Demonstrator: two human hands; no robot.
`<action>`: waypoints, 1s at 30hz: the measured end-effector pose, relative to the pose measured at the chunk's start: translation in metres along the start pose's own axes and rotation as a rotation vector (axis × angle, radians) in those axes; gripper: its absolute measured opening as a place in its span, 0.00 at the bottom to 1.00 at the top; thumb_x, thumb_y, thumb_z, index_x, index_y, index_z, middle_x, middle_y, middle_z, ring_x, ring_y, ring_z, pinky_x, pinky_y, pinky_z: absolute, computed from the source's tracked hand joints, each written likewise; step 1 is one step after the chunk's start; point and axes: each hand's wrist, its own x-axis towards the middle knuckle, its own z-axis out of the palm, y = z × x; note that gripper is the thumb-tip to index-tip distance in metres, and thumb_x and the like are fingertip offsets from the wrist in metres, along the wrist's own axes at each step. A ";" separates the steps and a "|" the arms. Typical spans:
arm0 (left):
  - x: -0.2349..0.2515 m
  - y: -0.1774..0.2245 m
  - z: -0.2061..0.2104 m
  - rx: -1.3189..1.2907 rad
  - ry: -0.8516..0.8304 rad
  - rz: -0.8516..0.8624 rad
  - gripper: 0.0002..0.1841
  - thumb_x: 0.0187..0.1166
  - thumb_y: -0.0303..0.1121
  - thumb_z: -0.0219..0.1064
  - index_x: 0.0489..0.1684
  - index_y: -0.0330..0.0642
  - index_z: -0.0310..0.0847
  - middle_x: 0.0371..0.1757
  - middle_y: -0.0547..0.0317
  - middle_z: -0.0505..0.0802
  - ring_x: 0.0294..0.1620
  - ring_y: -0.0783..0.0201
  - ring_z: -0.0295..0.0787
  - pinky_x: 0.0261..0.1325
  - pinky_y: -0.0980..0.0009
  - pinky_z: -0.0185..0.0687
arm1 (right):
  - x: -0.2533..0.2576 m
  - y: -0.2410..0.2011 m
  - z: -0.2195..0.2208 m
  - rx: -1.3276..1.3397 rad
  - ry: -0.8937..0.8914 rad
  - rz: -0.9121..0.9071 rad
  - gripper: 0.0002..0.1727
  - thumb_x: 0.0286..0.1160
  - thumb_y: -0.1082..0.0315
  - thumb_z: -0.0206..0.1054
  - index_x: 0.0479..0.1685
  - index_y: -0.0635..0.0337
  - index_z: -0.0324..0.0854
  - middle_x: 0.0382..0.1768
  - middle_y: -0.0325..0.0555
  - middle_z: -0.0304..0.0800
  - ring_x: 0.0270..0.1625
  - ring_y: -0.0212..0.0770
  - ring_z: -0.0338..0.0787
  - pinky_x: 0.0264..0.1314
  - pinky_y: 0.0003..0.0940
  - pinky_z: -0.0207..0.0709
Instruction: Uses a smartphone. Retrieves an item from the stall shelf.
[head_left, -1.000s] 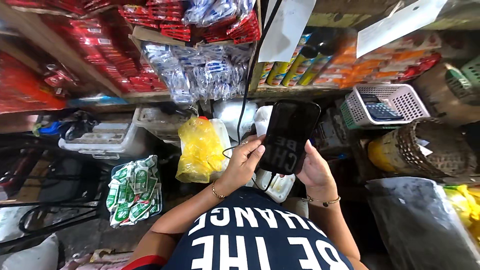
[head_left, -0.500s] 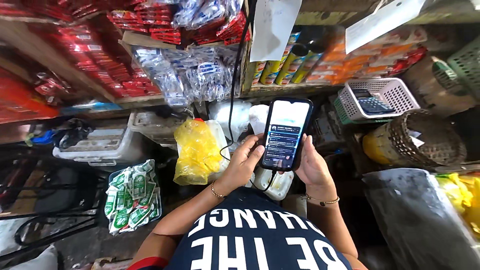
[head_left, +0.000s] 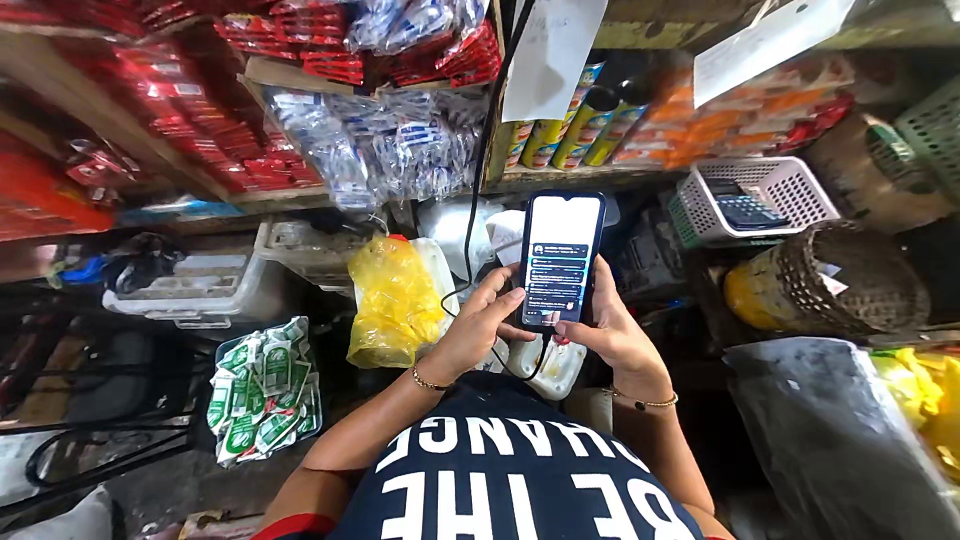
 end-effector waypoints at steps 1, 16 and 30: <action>0.000 0.000 0.000 -0.003 0.000 -0.004 0.22 0.93 0.32 0.44 0.84 0.42 0.62 0.72 0.45 0.83 0.60 0.51 0.91 0.54 0.54 0.94 | 0.001 0.000 0.001 -0.005 0.019 0.004 0.58 0.58 0.76 0.71 0.91 0.48 0.34 0.67 0.45 0.82 0.56 0.39 0.92 0.49 0.34 0.92; 0.004 0.013 -0.006 0.268 -0.052 -0.024 0.20 0.89 0.33 0.56 0.77 0.40 0.68 0.66 0.52 0.84 0.55 0.63 0.90 0.51 0.66 0.92 | 0.006 0.007 0.007 -0.059 0.224 -0.042 0.32 0.90 0.43 0.50 0.87 0.46 0.56 0.70 0.36 0.80 0.70 0.32 0.83 0.74 0.35 0.80; 0.005 0.004 0.001 0.320 0.063 0.125 0.22 0.77 0.25 0.64 0.71 0.37 0.72 0.58 0.52 0.88 0.57 0.66 0.88 0.60 0.69 0.86 | 0.005 0.001 0.012 -0.013 0.156 -0.041 0.51 0.61 0.66 0.75 0.89 0.48 0.48 0.67 0.43 0.82 0.64 0.38 0.89 0.65 0.37 0.87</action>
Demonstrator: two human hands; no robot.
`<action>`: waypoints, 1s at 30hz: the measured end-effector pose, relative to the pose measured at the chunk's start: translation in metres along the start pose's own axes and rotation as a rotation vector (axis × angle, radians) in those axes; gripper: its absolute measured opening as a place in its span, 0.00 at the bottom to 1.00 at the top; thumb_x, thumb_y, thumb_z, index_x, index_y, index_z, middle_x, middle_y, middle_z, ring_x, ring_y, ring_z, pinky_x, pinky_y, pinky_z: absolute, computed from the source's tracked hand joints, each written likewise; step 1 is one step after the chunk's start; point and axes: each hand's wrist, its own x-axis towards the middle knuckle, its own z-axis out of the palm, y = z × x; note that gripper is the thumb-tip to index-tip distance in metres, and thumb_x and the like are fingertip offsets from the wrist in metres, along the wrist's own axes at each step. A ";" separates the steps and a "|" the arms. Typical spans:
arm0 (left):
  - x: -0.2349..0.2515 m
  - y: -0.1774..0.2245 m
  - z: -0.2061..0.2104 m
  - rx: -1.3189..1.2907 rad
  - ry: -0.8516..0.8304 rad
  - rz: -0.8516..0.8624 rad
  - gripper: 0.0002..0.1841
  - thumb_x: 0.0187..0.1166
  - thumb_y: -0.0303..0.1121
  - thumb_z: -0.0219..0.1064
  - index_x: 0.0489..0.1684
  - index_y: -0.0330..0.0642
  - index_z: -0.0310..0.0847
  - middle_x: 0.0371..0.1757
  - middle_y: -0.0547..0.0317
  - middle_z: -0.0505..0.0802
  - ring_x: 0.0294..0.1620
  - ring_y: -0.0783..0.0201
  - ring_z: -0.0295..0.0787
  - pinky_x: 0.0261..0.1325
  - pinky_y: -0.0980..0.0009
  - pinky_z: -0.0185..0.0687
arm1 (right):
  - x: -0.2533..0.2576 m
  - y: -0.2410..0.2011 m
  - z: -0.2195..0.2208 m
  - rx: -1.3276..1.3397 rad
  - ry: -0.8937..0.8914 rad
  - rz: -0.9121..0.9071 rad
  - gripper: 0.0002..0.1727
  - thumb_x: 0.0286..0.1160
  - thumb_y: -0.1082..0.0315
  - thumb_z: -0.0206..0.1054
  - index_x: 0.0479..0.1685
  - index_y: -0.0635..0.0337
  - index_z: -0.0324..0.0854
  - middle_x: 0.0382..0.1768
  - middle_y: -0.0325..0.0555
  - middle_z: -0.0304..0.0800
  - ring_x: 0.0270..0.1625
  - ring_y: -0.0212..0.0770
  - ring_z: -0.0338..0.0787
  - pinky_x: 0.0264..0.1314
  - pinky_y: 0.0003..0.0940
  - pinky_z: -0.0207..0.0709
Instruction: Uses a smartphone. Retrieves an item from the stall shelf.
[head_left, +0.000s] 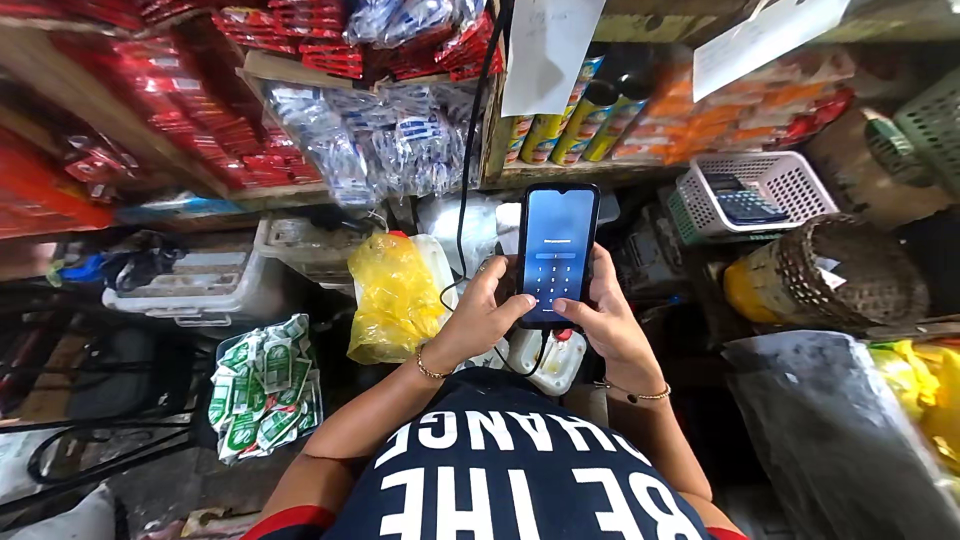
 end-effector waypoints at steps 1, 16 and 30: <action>0.000 0.000 0.000 -0.001 0.004 0.000 0.22 0.77 0.24 0.64 0.71 0.37 0.72 0.57 0.52 0.88 0.56 0.66 0.88 0.59 0.69 0.86 | 0.000 0.000 0.001 -0.009 0.010 0.007 0.51 0.61 0.67 0.75 0.88 0.48 0.49 0.66 0.43 0.83 0.63 0.38 0.89 0.64 0.37 0.88; 0.007 0.000 0.008 -0.003 0.107 0.020 0.14 0.78 0.25 0.65 0.61 0.37 0.77 0.47 0.53 0.90 0.46 0.66 0.90 0.51 0.70 0.88 | -0.001 0.000 -0.004 0.035 -0.014 0.006 0.38 0.73 0.62 0.62 0.87 0.43 0.54 0.65 0.42 0.83 0.61 0.39 0.90 0.57 0.39 0.89; 0.012 -0.009 0.006 0.031 0.146 0.085 0.12 0.86 0.33 0.58 0.57 0.36 0.79 0.44 0.56 0.90 0.44 0.68 0.89 0.49 0.70 0.87 | 0.000 0.000 -0.001 0.051 -0.017 0.044 0.36 0.75 0.61 0.61 0.86 0.42 0.56 0.63 0.42 0.85 0.55 0.40 0.92 0.45 0.37 0.92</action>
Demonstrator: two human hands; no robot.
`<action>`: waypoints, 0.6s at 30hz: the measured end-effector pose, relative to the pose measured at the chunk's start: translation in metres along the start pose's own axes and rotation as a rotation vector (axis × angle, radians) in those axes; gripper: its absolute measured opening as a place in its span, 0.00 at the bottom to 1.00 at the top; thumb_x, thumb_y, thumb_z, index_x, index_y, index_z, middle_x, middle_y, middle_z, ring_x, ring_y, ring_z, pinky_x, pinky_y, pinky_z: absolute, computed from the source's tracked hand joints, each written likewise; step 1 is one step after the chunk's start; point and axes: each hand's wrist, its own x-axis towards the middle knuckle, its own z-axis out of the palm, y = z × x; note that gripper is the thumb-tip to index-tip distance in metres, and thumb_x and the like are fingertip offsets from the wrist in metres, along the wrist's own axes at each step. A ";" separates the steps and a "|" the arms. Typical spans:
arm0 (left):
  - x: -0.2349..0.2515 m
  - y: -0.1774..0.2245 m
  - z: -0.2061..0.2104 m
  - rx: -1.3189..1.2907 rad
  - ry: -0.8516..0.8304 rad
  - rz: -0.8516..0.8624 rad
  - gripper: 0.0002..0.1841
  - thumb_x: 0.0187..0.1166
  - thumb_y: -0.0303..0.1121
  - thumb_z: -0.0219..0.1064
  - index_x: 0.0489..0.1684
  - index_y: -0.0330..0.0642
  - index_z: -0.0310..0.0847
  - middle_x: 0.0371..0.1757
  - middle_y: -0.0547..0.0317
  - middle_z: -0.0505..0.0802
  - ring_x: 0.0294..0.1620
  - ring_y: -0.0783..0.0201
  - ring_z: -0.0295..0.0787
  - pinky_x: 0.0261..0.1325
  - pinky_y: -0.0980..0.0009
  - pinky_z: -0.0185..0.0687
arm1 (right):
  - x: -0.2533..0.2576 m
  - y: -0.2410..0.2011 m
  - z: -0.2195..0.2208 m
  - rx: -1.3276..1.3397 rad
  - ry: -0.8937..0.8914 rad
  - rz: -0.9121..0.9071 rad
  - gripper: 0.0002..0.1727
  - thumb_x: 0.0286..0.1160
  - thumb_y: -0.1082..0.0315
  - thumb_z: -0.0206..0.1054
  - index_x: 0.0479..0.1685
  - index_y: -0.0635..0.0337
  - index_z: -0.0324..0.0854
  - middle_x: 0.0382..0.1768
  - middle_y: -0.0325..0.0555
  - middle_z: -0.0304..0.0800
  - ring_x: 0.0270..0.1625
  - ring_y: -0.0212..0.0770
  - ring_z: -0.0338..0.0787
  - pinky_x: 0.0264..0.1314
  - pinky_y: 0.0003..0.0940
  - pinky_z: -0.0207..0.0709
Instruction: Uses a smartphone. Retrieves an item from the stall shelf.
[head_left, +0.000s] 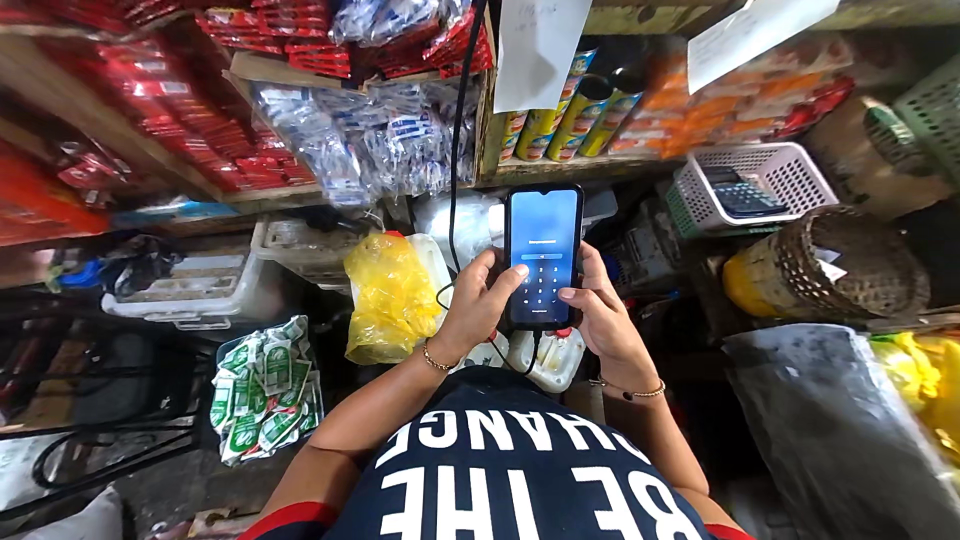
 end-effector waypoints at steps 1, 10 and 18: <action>0.001 0.000 0.001 -0.003 0.008 0.000 0.12 0.85 0.33 0.59 0.58 0.36 0.79 0.44 0.55 0.90 0.44 0.67 0.89 0.50 0.70 0.87 | 0.000 0.000 0.001 -0.004 0.000 0.000 0.36 0.75 0.61 0.61 0.86 0.42 0.56 0.63 0.41 0.85 0.56 0.39 0.92 0.45 0.37 0.92; 0.003 -0.002 0.001 0.002 0.023 0.003 0.11 0.85 0.33 0.61 0.57 0.35 0.80 0.44 0.54 0.91 0.43 0.67 0.90 0.49 0.69 0.88 | 0.002 0.001 0.002 0.017 -0.001 -0.002 0.34 0.77 0.60 0.60 0.86 0.42 0.57 0.62 0.43 0.86 0.54 0.40 0.93 0.45 0.36 0.92; 0.001 -0.001 0.000 0.084 0.028 -0.011 0.13 0.83 0.33 0.65 0.59 0.35 0.80 0.45 0.54 0.92 0.44 0.67 0.91 0.50 0.68 0.89 | 0.003 0.003 0.006 -0.049 0.044 -0.013 0.33 0.79 0.57 0.62 0.85 0.44 0.57 0.63 0.39 0.84 0.57 0.36 0.91 0.51 0.35 0.91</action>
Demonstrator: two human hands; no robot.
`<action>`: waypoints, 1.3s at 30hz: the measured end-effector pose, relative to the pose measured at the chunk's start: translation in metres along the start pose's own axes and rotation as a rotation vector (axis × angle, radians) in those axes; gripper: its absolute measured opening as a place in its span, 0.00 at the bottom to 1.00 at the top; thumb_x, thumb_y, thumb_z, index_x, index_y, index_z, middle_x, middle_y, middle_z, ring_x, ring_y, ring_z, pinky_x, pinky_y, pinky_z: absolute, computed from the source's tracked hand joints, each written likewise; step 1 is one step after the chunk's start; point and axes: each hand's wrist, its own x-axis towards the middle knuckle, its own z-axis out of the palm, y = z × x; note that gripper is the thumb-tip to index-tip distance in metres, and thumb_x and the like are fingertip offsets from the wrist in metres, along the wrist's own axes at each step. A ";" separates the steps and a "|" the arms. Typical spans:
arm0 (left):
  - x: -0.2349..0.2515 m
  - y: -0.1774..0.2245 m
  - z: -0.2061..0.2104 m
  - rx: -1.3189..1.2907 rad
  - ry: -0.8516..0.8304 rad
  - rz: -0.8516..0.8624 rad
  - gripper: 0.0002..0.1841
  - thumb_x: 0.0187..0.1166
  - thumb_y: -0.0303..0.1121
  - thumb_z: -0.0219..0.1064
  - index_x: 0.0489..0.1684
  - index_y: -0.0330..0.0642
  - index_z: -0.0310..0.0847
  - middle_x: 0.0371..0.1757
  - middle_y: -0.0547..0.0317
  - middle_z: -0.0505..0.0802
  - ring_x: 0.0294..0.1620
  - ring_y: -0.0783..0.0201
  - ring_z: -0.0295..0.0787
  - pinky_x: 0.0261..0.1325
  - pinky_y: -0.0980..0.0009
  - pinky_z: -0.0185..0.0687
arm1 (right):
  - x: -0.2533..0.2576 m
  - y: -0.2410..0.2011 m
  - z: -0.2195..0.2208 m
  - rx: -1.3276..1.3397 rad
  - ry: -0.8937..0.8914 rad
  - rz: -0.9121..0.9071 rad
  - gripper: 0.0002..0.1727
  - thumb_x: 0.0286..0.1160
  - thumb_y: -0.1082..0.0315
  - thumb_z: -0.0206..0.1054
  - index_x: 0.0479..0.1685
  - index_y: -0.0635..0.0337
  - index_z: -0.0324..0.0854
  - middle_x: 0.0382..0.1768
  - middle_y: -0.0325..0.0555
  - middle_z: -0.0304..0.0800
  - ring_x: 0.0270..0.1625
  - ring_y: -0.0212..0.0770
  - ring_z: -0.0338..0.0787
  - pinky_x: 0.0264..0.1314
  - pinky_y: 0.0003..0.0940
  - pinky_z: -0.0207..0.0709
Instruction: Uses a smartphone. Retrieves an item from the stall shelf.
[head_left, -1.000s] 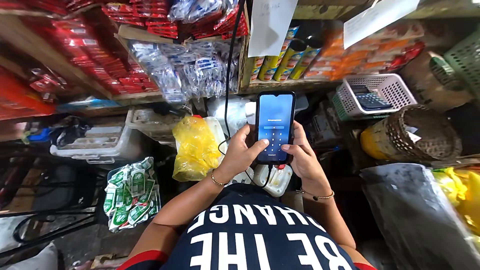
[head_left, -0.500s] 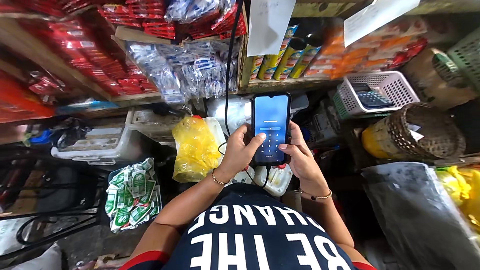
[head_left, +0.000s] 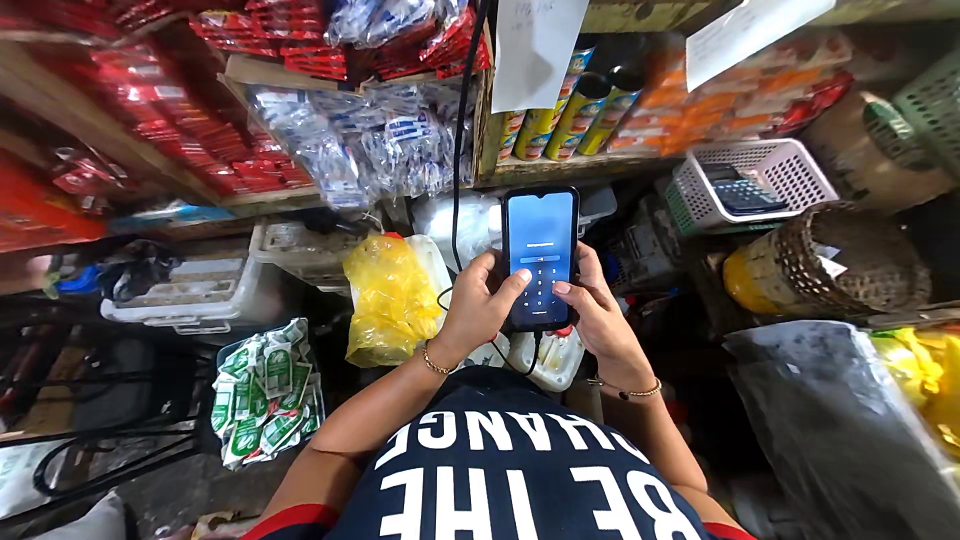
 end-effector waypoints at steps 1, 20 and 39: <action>-0.001 0.001 -0.001 0.013 -0.025 -0.005 0.15 0.83 0.34 0.64 0.60 0.36 0.79 0.47 0.54 0.92 0.46 0.67 0.91 0.52 0.67 0.89 | 0.000 0.000 0.001 -0.026 0.023 0.009 0.35 0.78 0.55 0.63 0.84 0.44 0.57 0.62 0.38 0.85 0.56 0.35 0.92 0.52 0.34 0.91; -0.007 0.003 -0.003 0.086 -0.098 -0.052 0.22 0.75 0.32 0.72 0.67 0.39 0.75 0.53 0.53 0.90 0.50 0.66 0.91 0.53 0.68 0.90 | -0.003 -0.001 0.003 -0.051 0.088 0.035 0.31 0.81 0.57 0.56 0.84 0.44 0.57 0.62 0.39 0.85 0.58 0.35 0.91 0.57 0.36 0.89; -0.008 0.004 -0.006 -0.006 -0.105 -0.055 0.22 0.75 0.30 0.69 0.69 0.40 0.74 0.53 0.53 0.90 0.51 0.66 0.91 0.54 0.67 0.90 | -0.005 -0.004 -0.007 -0.015 -0.067 0.032 0.43 0.68 0.71 0.64 0.89 0.45 0.51 0.66 0.44 0.83 0.60 0.41 0.91 0.55 0.39 0.91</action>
